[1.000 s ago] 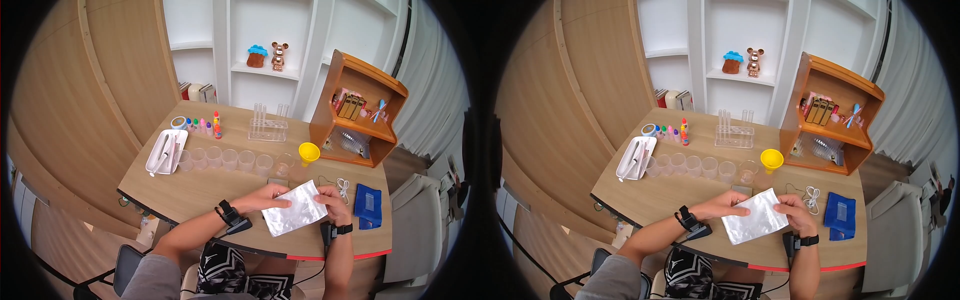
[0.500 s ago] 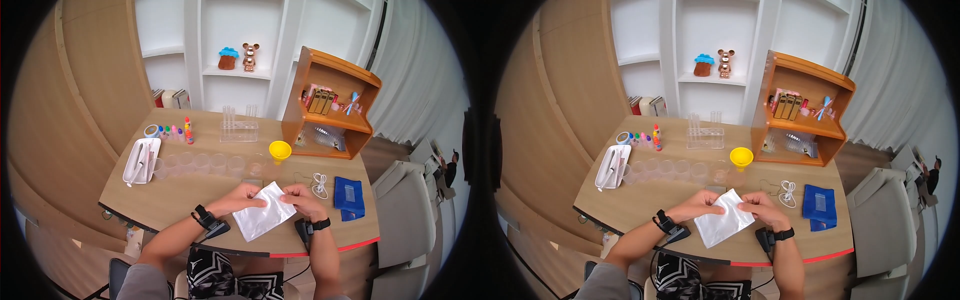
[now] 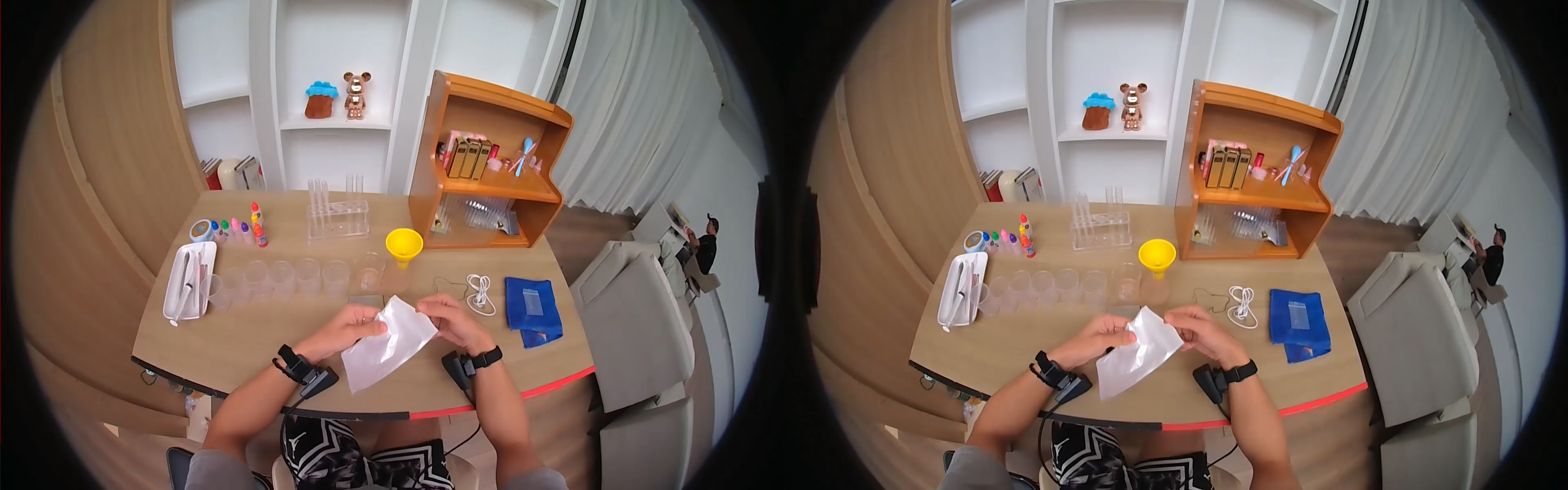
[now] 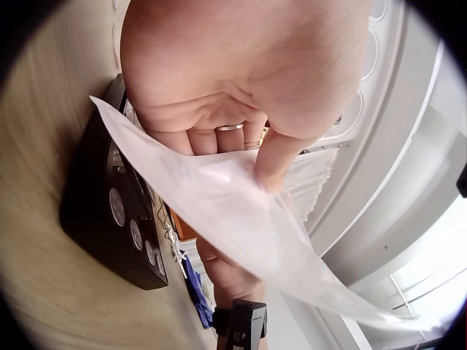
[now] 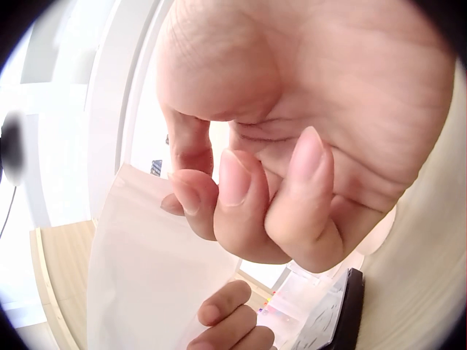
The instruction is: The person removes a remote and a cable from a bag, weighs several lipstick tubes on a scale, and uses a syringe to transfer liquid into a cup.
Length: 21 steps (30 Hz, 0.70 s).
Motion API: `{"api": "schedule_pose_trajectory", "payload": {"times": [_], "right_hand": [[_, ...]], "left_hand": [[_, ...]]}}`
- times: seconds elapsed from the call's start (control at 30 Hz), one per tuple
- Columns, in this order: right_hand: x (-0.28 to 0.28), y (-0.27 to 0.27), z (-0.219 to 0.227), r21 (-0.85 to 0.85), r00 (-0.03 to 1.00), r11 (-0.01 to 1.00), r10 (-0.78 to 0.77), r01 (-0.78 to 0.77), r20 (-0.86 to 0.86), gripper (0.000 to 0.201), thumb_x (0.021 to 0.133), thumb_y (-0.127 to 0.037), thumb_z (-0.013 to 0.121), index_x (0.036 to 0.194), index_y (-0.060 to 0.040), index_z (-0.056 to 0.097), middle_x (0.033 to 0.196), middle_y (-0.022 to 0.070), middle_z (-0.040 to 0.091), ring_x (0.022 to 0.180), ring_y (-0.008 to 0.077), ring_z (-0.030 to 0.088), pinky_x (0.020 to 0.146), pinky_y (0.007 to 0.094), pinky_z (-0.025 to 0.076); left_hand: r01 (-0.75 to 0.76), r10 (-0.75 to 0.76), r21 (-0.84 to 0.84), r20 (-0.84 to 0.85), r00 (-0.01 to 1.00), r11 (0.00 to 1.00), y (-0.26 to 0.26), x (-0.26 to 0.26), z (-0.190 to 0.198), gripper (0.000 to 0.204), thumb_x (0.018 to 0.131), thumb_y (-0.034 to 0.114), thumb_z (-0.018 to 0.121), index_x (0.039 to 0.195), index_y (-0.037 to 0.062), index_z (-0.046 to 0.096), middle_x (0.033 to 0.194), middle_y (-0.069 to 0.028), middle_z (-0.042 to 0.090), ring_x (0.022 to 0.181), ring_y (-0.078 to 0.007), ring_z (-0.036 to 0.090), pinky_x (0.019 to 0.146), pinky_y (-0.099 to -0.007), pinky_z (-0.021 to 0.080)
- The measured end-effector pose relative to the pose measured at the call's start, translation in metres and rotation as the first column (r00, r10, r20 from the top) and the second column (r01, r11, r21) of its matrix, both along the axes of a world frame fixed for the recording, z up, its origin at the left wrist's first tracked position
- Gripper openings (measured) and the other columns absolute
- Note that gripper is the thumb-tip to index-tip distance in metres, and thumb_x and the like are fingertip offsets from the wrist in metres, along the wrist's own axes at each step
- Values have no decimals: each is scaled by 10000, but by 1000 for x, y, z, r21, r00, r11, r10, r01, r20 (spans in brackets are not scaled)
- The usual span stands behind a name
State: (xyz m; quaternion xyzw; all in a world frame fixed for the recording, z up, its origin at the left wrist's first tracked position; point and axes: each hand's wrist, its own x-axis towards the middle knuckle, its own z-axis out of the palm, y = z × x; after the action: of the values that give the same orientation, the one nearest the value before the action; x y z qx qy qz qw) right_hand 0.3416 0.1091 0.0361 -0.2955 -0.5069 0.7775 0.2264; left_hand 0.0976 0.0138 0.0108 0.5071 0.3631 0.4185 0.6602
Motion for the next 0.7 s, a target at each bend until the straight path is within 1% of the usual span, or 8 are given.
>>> {"api": "schedule_pose_trajectory", "payload": {"times": [0.03,0.1,0.2,0.33,0.4,0.43,0.5,0.7], "right_hand": [[1,2,0,0,1000,1000,-4,4,4,242,992,-292,665,972,-54,707,718,-65,580,563,22,461,485,202,293],[3,7,1,-53,974,986,146,-157,-175,190,985,-230,643,946,-48,682,728,-52,578,586,21,483,487,201,286],[3,8,2,-7,966,981,189,-193,-174,146,967,-175,622,925,-41,660,738,-50,572,598,20,481,490,205,281],[1,5,1,9,984,993,118,-118,-136,131,955,-156,611,920,-38,653,736,-55,561,592,21,467,489,209,275],[0,8,-2,45,973,983,182,-178,-145,131,951,-151,602,921,-34,655,733,-61,552,590,19,459,485,211,267],[-1,6,-3,46,975,984,175,-170,-140,131,951,-151,602,921,-34,655,733,-61,552,590,19,459,485,211,267],[-2,0,1,24,995,999,46,-44,-85,134,946,-141,591,915,-27,654,727,-60,550,585,17,454,483,212,261],[0,4,-5,13,993,997,72,-71,-92,194,947,-168,624,1000,6,692,737,-45,576,584,26,455,488,219,259]], "left_hand": [[4,-4,0,4,1000,1000,0,1,0,262,1022,212,633,1133,-18,690,1001,-4,718,862,-55,645,765,-240,518],[-19,19,26,-6,1000,999,0,2,3,266,1024,213,625,1140,-17,689,1005,-8,717,865,-60,647,763,-241,520],[-43,43,10,-13,999,999,0,2,4,242,1017,180,624,1140,-19,689,1015,-16,720,870,-67,659,763,-243,524],[-33,33,-20,-10,999,999,-4,3,11,227,1007,151,624,1142,-19,689,1009,-24,727,871,-75,672,759,-249,532],[-30,29,-20,-30,999,999,-2,3,9,226,1000,142,630,1142,-23,689,1004,-32,732,865,-77,679,751,-250,535],[-22,21,-18,-25,999,1000,-3,3,10,226,1000,142,630,1142,-23,689,1004,-32,732,865,-77,679,751,-250,535],[-28,28,-20,-20,999,999,-4,4,13,232,998,145,633,1142,-27,690,998,-33,733,852,-74,677,745,-244,534],[-9,8,-42,-8,1000,999,-3,1,10,247,986,124,638,1161,-43,692,1014,-38,734,874,-87,680,784,-252,535]]}}
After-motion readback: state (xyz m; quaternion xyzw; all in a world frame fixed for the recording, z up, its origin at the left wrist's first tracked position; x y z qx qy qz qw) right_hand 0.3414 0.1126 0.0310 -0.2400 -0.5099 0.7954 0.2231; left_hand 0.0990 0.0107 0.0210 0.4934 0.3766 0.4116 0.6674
